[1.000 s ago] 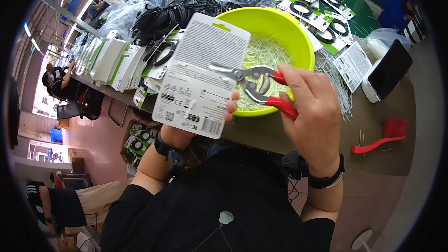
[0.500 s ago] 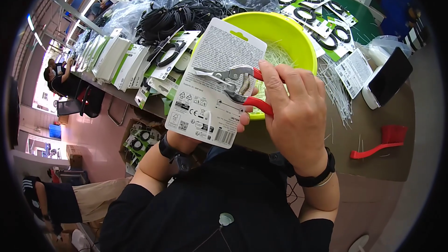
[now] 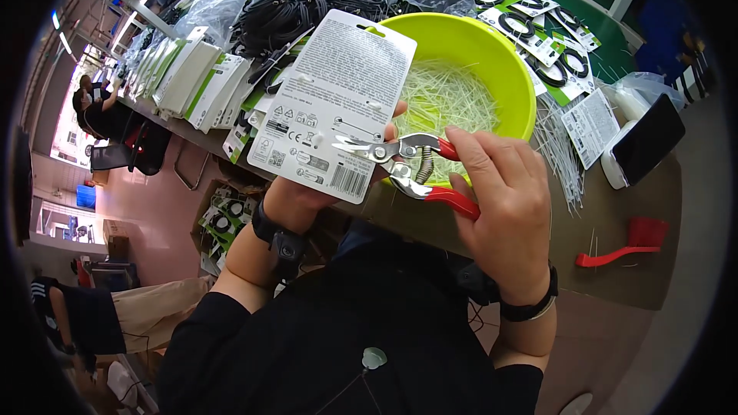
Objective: The person removes cable ties from packaged USB cables by snipping them with shears from both the front and back. After pulling the ties out and dropping them into a bowl, the person places the processed packages into a cardboard box.
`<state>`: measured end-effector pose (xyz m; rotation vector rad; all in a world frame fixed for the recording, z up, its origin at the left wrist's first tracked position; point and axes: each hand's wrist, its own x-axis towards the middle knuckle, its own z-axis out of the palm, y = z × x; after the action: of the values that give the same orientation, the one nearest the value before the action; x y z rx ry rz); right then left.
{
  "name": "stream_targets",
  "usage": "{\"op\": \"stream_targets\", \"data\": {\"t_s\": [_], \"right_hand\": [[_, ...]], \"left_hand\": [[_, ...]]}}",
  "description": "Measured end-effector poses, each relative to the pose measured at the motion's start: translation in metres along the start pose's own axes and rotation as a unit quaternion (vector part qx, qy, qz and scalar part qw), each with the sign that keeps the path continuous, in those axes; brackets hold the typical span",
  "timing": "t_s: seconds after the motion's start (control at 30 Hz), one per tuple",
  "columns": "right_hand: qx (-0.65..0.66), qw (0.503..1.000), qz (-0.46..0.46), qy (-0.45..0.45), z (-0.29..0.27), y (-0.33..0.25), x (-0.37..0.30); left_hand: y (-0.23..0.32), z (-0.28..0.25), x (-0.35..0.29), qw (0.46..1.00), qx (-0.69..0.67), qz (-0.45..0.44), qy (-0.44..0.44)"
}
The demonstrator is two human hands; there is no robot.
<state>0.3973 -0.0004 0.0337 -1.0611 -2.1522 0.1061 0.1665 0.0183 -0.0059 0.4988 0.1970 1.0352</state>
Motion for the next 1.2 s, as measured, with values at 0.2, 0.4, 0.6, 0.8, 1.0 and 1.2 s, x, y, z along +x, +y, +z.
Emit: {"op": "stream_targets", "data": {"t_s": [0.2, 0.4, 0.6, 0.8, 1.0, 1.2], "right_hand": [[-0.029, 0.999, -0.025, 0.001, 0.006, -0.003, 0.003], [0.061, 0.996, 0.025, -0.067, 0.003, 0.005, -0.002], [0.233, 0.958, 0.161, 0.052, -0.005, 0.018, -0.007], [0.025, 0.996, 0.081, -0.038, -0.015, 0.008, -0.004], [-0.048, 0.997, 0.033, -0.054, -0.006, -0.003, -0.003], [-0.119, 0.992, 0.004, -0.047, -0.006, -0.012, 0.0]], "left_hand": [[-0.011, 0.017, -0.002, 0.98, 0.161, 0.068, 0.094], [-0.003, 0.003, -0.001, 0.999, 0.043, 0.026, -0.016], [0.019, 0.001, -0.001, 0.997, -0.02, 0.056, 0.049], [0.028, 0.021, -0.009, 0.926, 0.276, 0.177, 0.186], [0.018, 0.027, -0.006, 0.901, 0.321, 0.225, 0.186], [0.01, 0.026, -0.005, 0.845, 0.418, 0.267, 0.2]]}}
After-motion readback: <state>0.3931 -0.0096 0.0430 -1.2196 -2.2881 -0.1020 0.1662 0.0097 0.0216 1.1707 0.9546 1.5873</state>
